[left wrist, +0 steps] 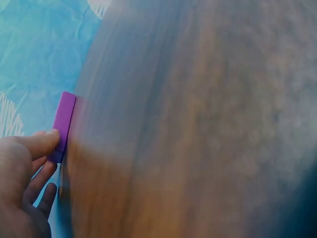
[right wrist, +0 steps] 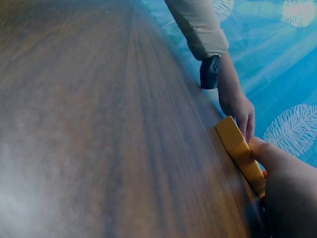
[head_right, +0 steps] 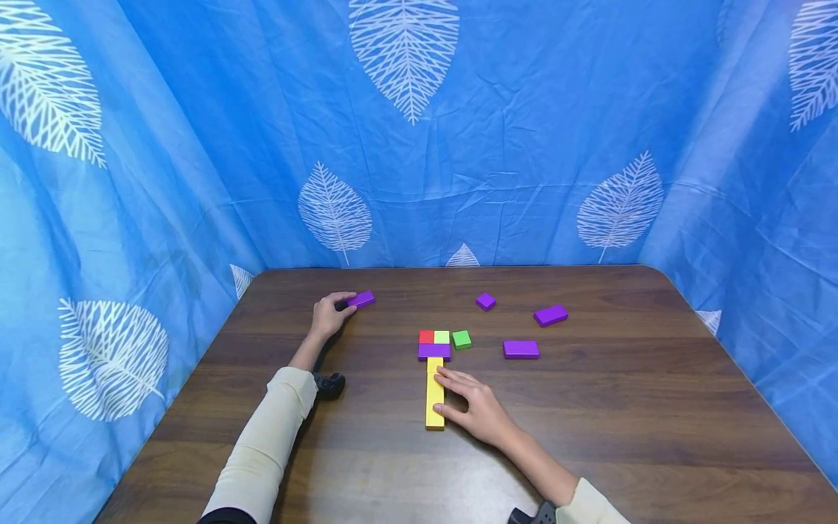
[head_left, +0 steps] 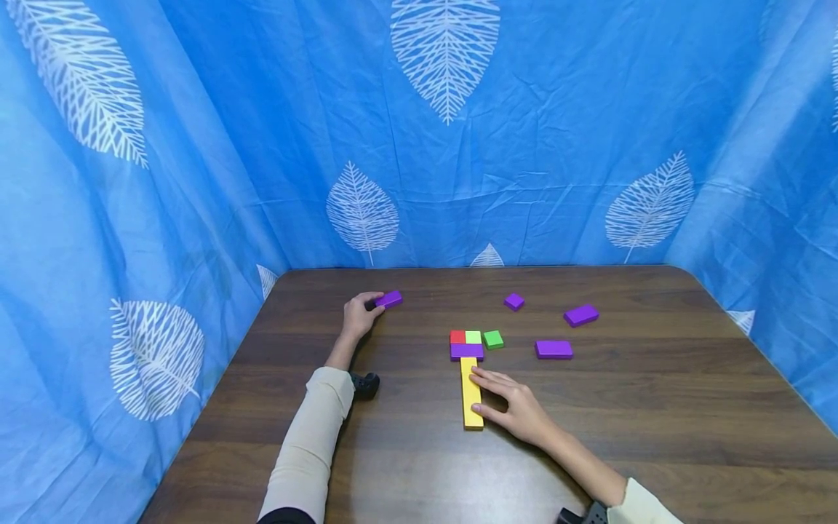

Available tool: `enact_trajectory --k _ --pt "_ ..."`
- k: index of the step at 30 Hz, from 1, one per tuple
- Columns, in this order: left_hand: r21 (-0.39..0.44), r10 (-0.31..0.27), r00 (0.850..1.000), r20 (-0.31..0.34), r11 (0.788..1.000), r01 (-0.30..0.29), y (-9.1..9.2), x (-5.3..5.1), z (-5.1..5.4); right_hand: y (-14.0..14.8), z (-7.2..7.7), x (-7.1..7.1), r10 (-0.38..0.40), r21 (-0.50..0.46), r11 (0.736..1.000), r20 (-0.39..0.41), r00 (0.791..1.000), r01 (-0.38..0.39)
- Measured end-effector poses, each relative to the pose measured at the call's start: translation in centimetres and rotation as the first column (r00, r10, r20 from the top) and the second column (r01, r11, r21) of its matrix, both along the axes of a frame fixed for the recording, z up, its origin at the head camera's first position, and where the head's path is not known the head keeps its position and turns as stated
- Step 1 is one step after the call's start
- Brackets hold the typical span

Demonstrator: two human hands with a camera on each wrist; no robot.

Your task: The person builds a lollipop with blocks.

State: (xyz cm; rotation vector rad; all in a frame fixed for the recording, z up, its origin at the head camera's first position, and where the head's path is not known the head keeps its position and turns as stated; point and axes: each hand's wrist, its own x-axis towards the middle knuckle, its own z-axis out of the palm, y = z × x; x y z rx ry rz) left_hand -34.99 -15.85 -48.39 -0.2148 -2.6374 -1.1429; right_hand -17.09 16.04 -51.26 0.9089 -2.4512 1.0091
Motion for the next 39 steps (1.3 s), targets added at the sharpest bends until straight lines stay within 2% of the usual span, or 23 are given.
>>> enact_trajectory --k 5,10,14,16,22,25,29,39 --pt "-0.025 0.008 1.000 0.022 1.000 -0.007 0.1 0.0 -0.3 0.0 0.0 0.1 0.000 -0.002 1.000 -0.006 1.000 0.000" --pt "-0.011 -0.018 0.999 -0.037 1.000 0.017 0.6 0.3 -0.5 0.1 0.0 0.3 -0.002 -0.002 1.000 0.000 1.000 0.002" --pt "0.030 -0.034 0.996 -0.084 0.999 0.036 1.4 0.9 -0.9 0.1 0.0 0.4 -0.002 -0.004 1.000 0.008 1.000 0.002" --pt "0.059 -0.038 0.996 -0.081 0.997 0.043 2.2 1.3 -1.0 0.0 0.0 0.4 -0.004 -0.003 1.000 0.006 1.000 0.004" --pt "0.143 -0.066 0.998 0.013 0.988 0.064 4.8 3.1 -0.9 -0.1 0.0 0.2 0.002 -0.008 1.000 -0.008 1.000 -0.002" --pt "0.132 -0.086 0.996 0.035 0.988 0.081 5.7 3.8 -0.9 -0.2 -0.1 0.1 0.004 -0.008 1.000 -0.009 1.000 -0.004" --pt "0.095 -0.120 0.992 0.025 0.988 0.118 6.4 4.7 -0.8 -0.1 -0.1 0.1 0.000 -0.007 1.000 -0.003 1.000 0.000" --pt "0.051 -0.165 0.986 0.019 0.985 0.164 6.6 5.6 -0.9 0.0 0.0 0.0 0.006 -0.003 1.000 -0.006 1.000 -0.006"
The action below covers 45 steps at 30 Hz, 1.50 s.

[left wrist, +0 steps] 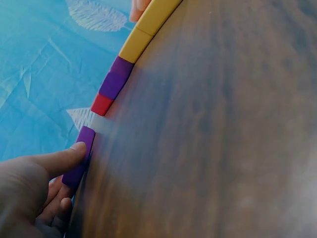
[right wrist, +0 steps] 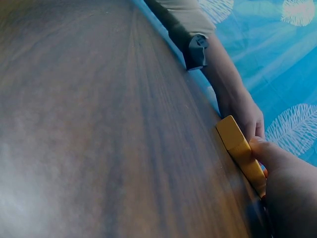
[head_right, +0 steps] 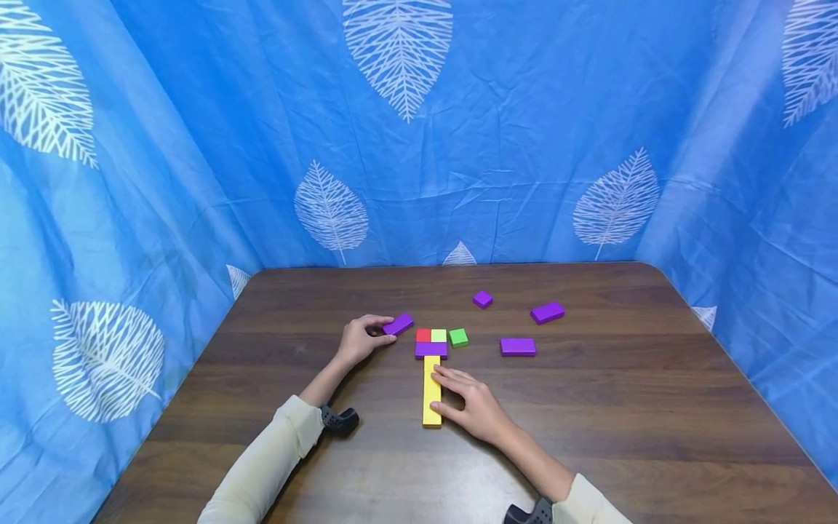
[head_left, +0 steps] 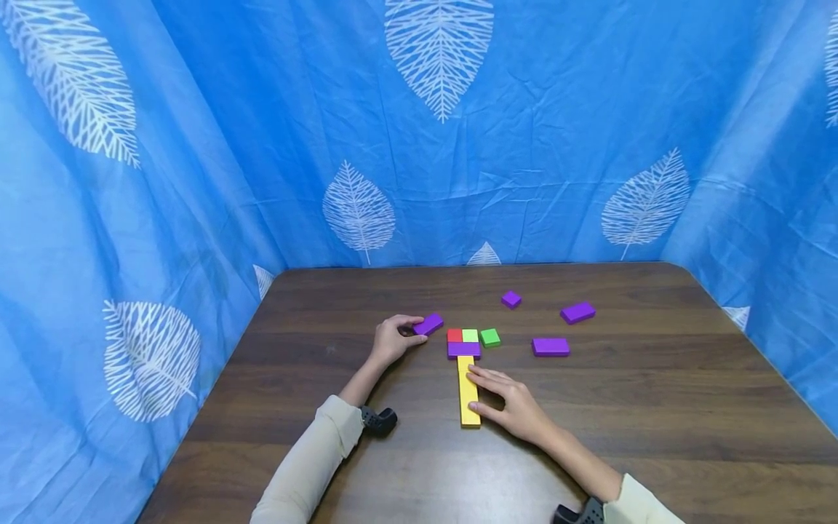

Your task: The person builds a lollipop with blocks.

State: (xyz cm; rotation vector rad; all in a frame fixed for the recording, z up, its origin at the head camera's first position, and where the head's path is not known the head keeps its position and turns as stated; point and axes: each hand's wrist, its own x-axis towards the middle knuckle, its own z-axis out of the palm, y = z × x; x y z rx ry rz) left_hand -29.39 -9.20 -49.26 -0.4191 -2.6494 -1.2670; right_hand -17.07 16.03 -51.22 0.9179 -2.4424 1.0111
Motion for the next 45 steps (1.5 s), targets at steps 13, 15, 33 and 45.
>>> enact_trajectory --k 13,15,33,45 --pt "-0.064 -0.080 0.992 -0.093 0.995 0.074 0.5 0.9 -0.3 0.0 -0.1 0.0 -0.002 -0.004 1.000 0.000 1.000 0.002" --pt "-0.057 -0.095 0.992 -0.084 0.994 0.090 0.3 0.7 -0.3 0.0 -0.1 0.0 0.000 -0.003 1.000 0.004 1.000 0.000" --pt "-0.124 -0.473 0.845 0.249 0.850 0.512 -1.7 -2.4 2.2 -0.2 0.1 0.1 0.010 0.002 1.000 0.002 1.000 -0.010" --pt "-0.079 -0.402 0.890 0.215 0.901 0.426 -0.7 -2.3 1.7 -0.1 0.2 0.1 0.006 -0.007 1.000 0.003 1.000 -0.006"
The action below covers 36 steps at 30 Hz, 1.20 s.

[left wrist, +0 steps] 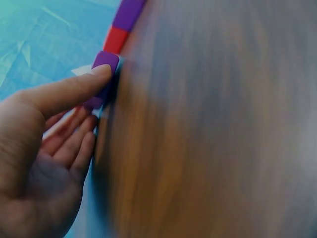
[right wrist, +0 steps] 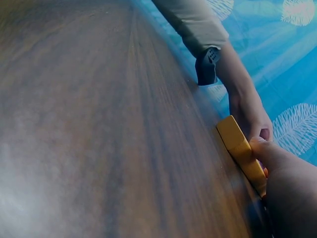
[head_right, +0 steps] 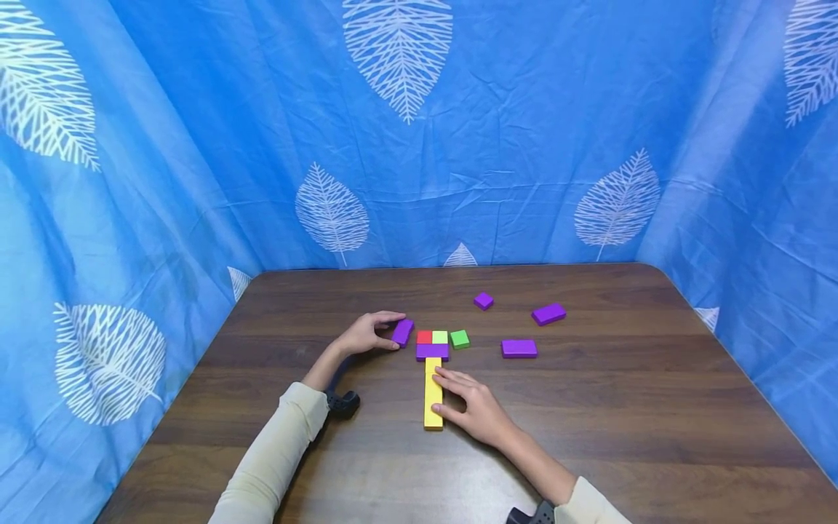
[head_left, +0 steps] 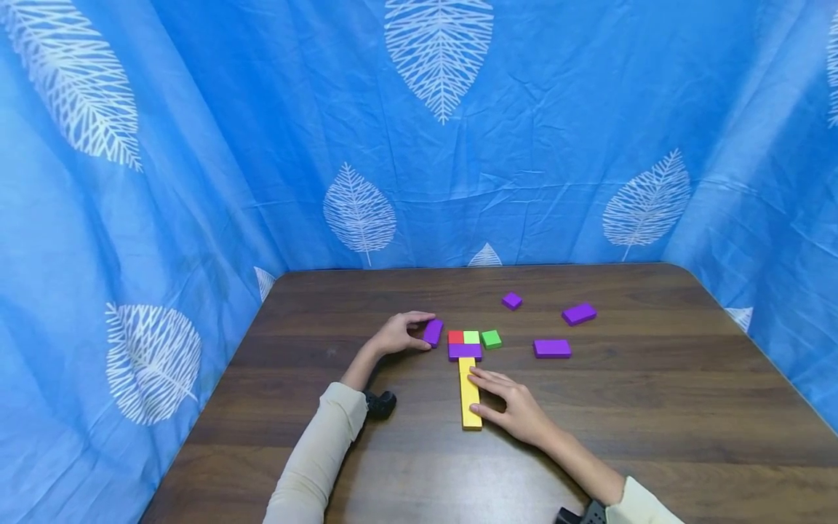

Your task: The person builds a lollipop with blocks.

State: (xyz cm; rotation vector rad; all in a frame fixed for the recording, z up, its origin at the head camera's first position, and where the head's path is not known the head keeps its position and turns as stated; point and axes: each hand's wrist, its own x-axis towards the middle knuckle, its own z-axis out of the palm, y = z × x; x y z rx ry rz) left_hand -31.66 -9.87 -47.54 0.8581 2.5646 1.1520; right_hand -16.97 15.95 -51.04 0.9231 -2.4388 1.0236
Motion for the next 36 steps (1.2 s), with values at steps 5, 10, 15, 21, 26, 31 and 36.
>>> enact_trajectory --k 5,10,15,21,26,31,36 --pt "0.044 0.098 0.992 -0.075 0.995 -0.095 0.9 0.4 -0.8 0.1 0.0 0.0 -0.004 0.003 1.000 0.009 1.000 0.004" --pt "0.057 0.148 0.981 -0.126 0.988 -0.142 1.7 0.9 -1.4 0.2 0.0 0.1 -0.011 0.001 1.000 0.019 1.000 0.011" --pt "0.061 0.144 0.977 -0.157 0.989 -0.136 1.8 1.2 -1.8 0.1 0.0 0.0 -0.016 0.006 1.000 0.013 1.000 0.016" --pt "0.071 0.110 0.986 -0.128 0.992 -0.101 1.5 1.4 -1.7 0.1 0.0 0.0 -0.010 0.007 1.000 0.014 1.000 0.010" --pt "0.087 0.107 0.988 -0.107 0.991 -0.098 1.3 1.4 -1.7 0.1 0.0 0.0 -0.011 0.008 1.000 0.023 1.000 0.011" --pt "0.090 0.104 0.989 -0.107 0.991 -0.095 1.3 1.3 -1.8 0.1 0.0 -0.1 -0.011 0.009 1.000 0.016 1.000 0.010" --pt "0.085 0.092 0.989 -0.112 0.993 -0.082 1.2 1.3 -1.9 0.1 -0.1 0.0 -0.009 0.011 1.000 0.020 1.000 0.008"
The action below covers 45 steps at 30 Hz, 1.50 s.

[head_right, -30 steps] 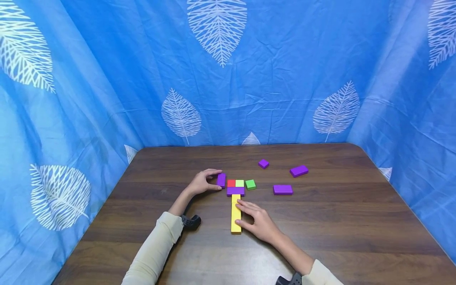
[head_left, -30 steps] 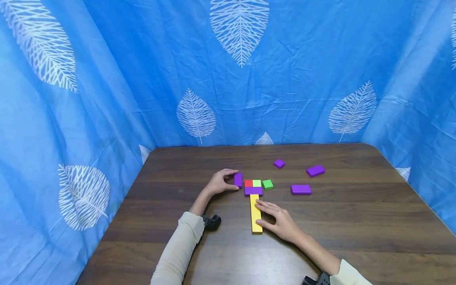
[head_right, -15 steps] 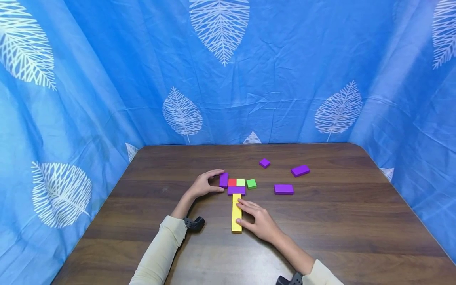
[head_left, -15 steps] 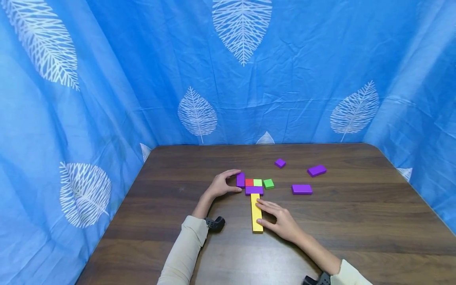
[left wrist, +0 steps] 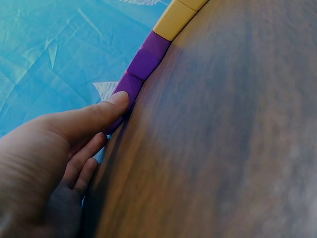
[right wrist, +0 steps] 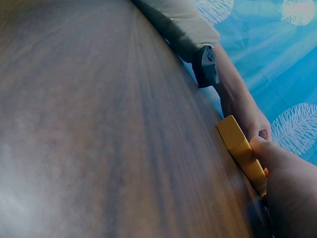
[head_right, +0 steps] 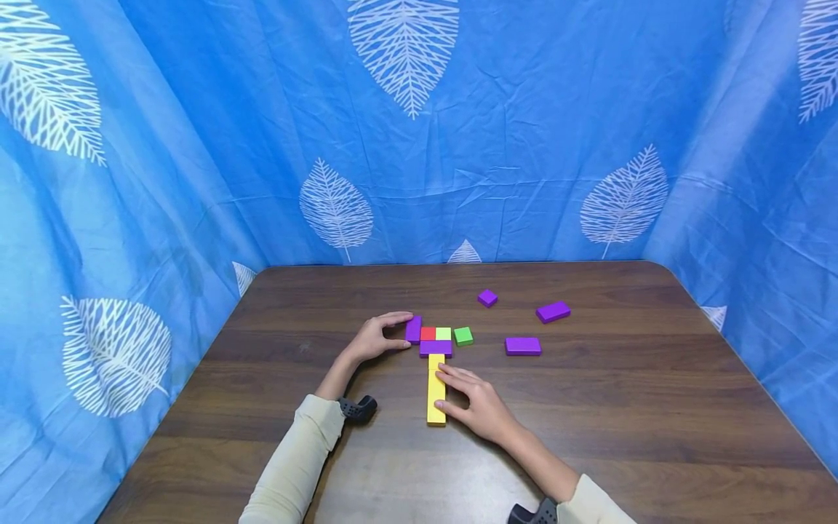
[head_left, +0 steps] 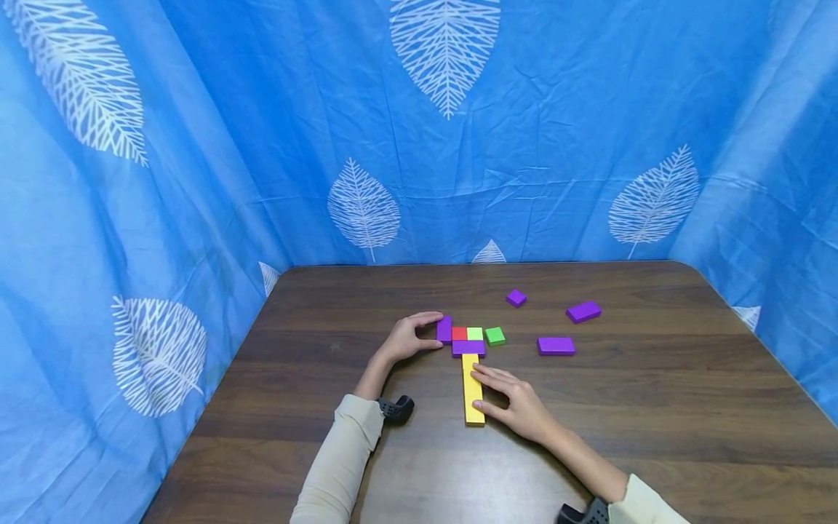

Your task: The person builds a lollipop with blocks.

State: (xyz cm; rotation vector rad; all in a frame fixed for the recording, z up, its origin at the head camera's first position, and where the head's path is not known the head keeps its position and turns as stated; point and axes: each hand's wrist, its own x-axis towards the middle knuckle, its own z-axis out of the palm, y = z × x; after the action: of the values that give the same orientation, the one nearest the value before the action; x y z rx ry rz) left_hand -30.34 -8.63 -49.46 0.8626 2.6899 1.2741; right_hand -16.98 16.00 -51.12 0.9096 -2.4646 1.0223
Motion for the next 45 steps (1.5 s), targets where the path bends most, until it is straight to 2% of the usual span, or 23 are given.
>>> enact_trajectory --k 8,22,30,45 --pt "-0.027 -0.012 1.000 0.001 1.000 0.012 0.00 0.04 0.11 -0.02 0.06 0.01 -0.003 -0.003 1.000 0.006 1.000 0.003" --pt "-0.037 -0.022 1.000 -0.020 0.999 0.021 -0.01 -0.01 -0.12 0.00 -0.08 -0.04 0.007 -0.009 1.000 -0.037 0.999 -0.007" --pt "-0.033 -0.011 0.999 -0.045 0.999 0.010 0.00 -0.01 -0.09 0.03 -0.18 -0.17 0.008 -0.004 1.000 -0.050 0.999 -0.008" --pt "-0.037 0.010 0.999 -0.033 0.999 -0.011 0.13 -0.09 -0.28 -0.03 -0.25 -0.12 0.005 -0.008 1.000 -0.035 0.999 -0.005"
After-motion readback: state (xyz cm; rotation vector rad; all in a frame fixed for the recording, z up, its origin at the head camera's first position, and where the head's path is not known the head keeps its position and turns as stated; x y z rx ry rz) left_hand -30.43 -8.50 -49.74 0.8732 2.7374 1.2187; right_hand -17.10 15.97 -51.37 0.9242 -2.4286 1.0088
